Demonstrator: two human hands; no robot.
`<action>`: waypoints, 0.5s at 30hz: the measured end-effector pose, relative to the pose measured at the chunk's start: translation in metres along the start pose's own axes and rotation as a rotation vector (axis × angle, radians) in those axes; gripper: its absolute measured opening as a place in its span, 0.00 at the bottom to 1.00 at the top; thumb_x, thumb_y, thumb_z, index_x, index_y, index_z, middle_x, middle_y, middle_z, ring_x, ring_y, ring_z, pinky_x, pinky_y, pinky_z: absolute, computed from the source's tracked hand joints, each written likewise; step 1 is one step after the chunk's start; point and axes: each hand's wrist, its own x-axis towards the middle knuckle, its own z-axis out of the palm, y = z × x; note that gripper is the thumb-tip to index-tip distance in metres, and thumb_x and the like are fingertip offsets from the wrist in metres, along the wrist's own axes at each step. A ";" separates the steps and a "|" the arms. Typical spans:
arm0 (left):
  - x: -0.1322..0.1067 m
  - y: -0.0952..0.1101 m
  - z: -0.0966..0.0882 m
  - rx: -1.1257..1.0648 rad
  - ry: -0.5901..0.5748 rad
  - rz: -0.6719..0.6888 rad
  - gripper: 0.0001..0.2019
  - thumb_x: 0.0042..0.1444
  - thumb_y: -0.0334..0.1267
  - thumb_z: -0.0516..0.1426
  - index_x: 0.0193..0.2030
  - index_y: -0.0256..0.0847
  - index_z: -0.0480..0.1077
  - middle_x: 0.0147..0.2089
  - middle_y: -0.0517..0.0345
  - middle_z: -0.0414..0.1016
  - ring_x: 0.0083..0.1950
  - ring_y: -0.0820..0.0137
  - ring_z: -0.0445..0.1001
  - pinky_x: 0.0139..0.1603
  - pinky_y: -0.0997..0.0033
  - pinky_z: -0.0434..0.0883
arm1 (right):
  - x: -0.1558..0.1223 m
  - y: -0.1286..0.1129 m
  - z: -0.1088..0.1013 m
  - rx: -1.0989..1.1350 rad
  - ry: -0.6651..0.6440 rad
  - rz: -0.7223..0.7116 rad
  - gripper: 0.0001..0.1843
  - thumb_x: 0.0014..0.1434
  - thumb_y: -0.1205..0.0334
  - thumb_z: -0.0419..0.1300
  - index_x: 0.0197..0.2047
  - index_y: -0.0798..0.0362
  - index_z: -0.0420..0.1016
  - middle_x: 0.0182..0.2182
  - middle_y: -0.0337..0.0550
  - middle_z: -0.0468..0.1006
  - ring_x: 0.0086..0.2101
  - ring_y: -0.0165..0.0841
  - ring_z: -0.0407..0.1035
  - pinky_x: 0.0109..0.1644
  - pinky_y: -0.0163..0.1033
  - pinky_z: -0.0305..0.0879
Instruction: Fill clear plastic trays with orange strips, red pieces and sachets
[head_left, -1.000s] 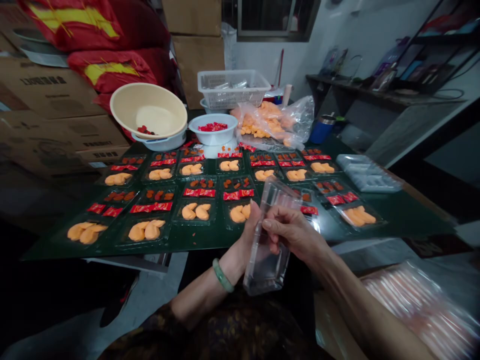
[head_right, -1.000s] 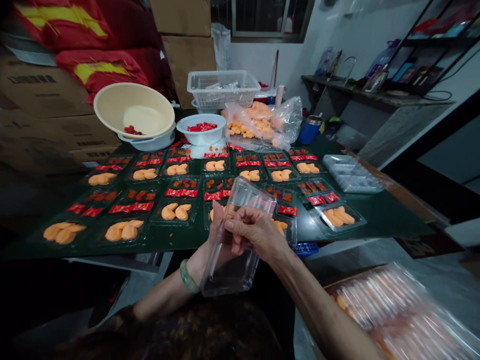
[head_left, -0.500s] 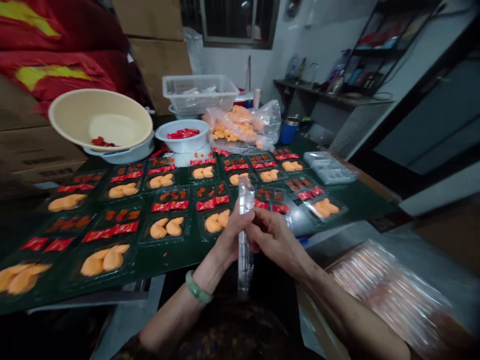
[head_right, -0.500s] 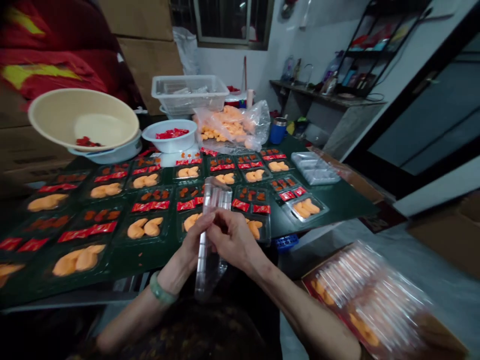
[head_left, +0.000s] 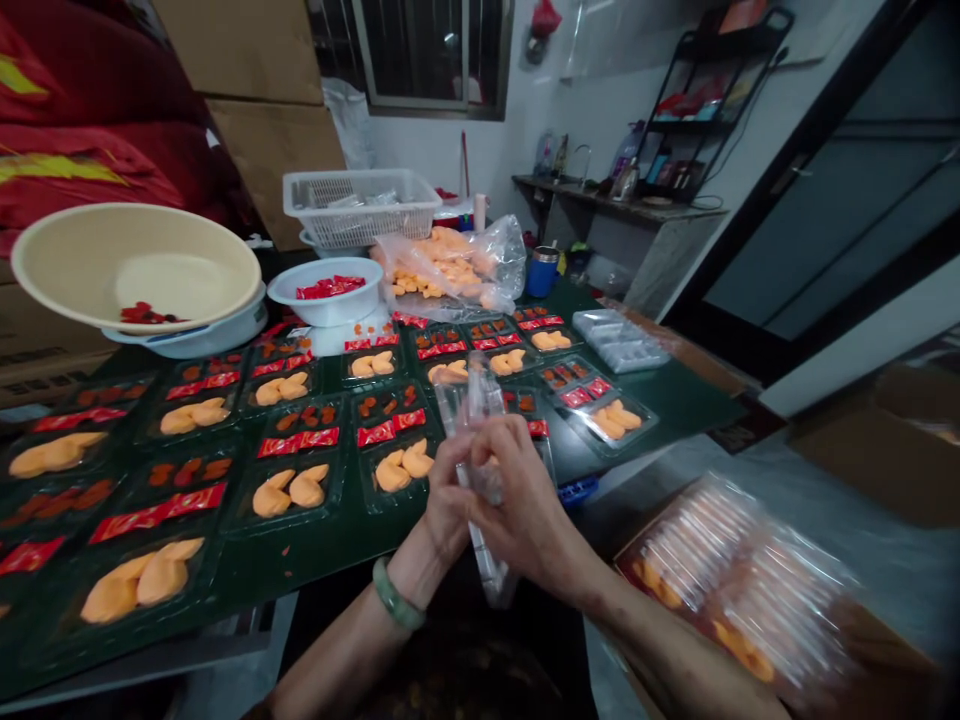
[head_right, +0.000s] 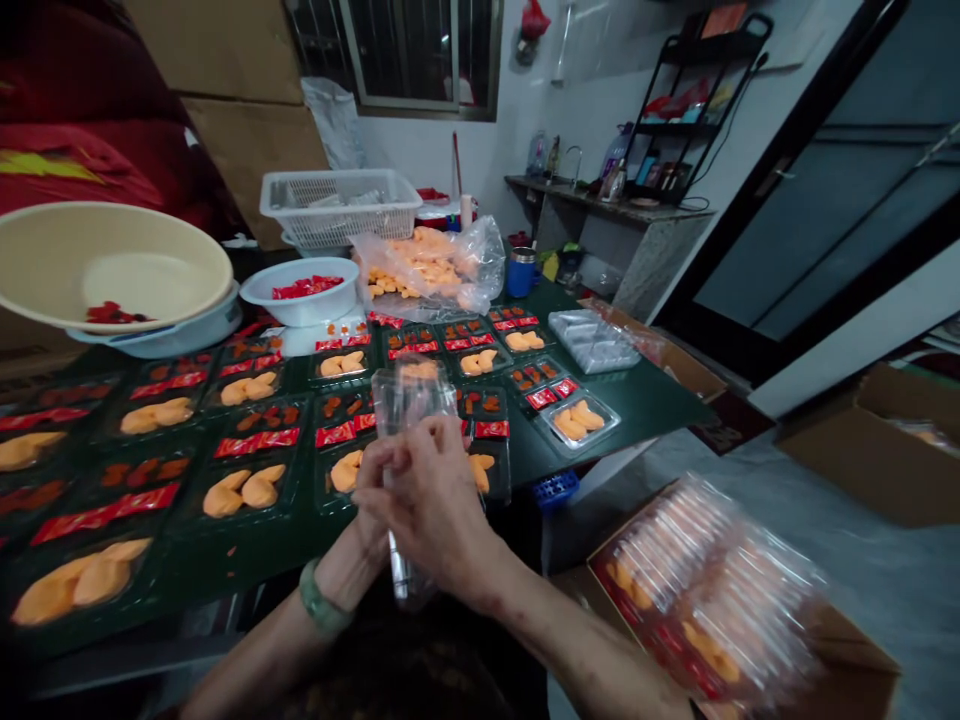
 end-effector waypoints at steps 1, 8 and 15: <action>0.001 0.001 0.001 -0.003 -0.029 0.022 0.08 0.42 0.39 0.59 0.26 0.36 0.69 0.27 0.58 0.71 0.30 0.70 0.71 0.31 0.72 0.68 | 0.000 0.001 -0.001 0.071 -0.018 0.051 0.12 0.49 0.62 0.60 0.32 0.51 0.59 0.33 0.40 0.64 0.35 0.33 0.61 0.39 0.41 0.63; 0.012 0.022 -0.001 -0.024 -0.118 0.046 0.16 0.40 0.37 0.59 0.40 0.39 0.71 0.34 0.56 0.74 0.30 0.69 0.72 0.30 0.70 0.69 | 0.021 0.026 -0.085 0.095 0.001 0.142 0.07 0.50 0.63 0.58 0.34 0.53 0.65 0.27 0.39 0.73 0.27 0.28 0.68 0.29 0.32 0.63; 0.012 0.050 -0.021 0.074 -0.067 0.169 0.31 0.40 0.42 0.58 0.55 0.42 0.63 0.44 0.46 0.73 0.49 0.51 0.70 0.44 0.54 0.69 | 0.065 0.159 -0.162 -0.066 0.105 0.566 0.24 0.48 0.57 0.59 0.47 0.59 0.69 0.16 0.32 0.65 0.16 0.24 0.56 0.19 0.31 0.53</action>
